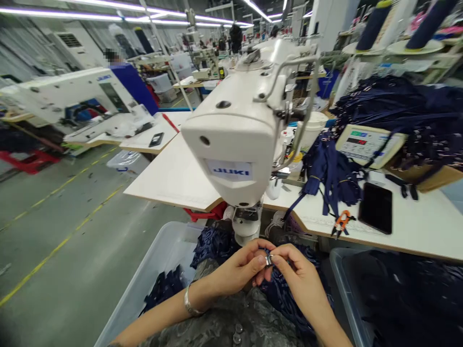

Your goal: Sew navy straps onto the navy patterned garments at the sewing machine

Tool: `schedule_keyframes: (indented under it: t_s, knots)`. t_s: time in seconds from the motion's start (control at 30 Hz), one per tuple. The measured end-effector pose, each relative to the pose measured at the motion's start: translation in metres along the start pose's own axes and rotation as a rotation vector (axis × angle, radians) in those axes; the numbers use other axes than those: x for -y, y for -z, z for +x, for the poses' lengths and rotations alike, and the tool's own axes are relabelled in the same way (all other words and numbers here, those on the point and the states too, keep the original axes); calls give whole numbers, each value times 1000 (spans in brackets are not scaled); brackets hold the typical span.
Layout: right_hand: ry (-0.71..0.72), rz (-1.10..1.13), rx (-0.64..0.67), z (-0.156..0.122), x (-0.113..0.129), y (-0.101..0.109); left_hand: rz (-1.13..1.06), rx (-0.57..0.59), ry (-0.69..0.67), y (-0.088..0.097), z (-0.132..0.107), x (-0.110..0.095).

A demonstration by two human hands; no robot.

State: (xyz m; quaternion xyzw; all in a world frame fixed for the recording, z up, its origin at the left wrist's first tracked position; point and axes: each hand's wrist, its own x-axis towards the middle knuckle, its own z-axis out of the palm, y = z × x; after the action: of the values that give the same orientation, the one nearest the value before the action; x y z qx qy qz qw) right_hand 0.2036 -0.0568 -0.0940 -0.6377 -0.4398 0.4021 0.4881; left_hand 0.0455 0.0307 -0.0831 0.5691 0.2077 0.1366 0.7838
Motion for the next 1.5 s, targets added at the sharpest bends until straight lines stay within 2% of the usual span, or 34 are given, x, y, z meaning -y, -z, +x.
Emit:
schedule_keyframes:
  t_s: [0.1,0.2,0.33,0.47,0.53,0.63,0.7,0.77,0.8,0.87,1.0,1.1,1.3,1.43,1.5]
  knots:
    - [121,22,-82,-2,3,-5,88,-56,47,-3,-5,1]
    - [252,30,-134,3,6,-4,264,-118,43,2,2,7]
    - [324,-7,-106,9,11,8,557,-179,-120,12,20,13]
    - [244,13,-118,4,8,12,857,-231,-259,27,18,19]
    - [159,14,-148,5,1,14,1003,-307,-408,41,13,25]
    - [90,-12,-148,11,-15,18,1210,-492,-643,63,8,32]
    - [71,-38,-131,14,-26,21,1276,-670,-712,69,6,33]
    - [38,-70,-122,16,-39,23,1260,-816,-712,67,5,31]
    - [18,-90,-122,16,-46,24,1248,-847,-718,63,6,28]
    - [-24,-134,-126,16,-62,27,1190,-842,-643,55,10,25]
    - [-115,-240,-102,20,-104,35,1192,-1011,-522,48,27,27]
    - [-146,-353,-73,20,-132,38,1138,-1085,-482,45,38,31]
    - [-210,-520,-27,12,-165,27,1018,-1128,-436,34,46,30]
    - [-253,-509,25,13,-175,22,947,-1127,-416,42,43,30]
    - [-246,-453,68,14,-173,24,903,-1087,-419,50,42,28]
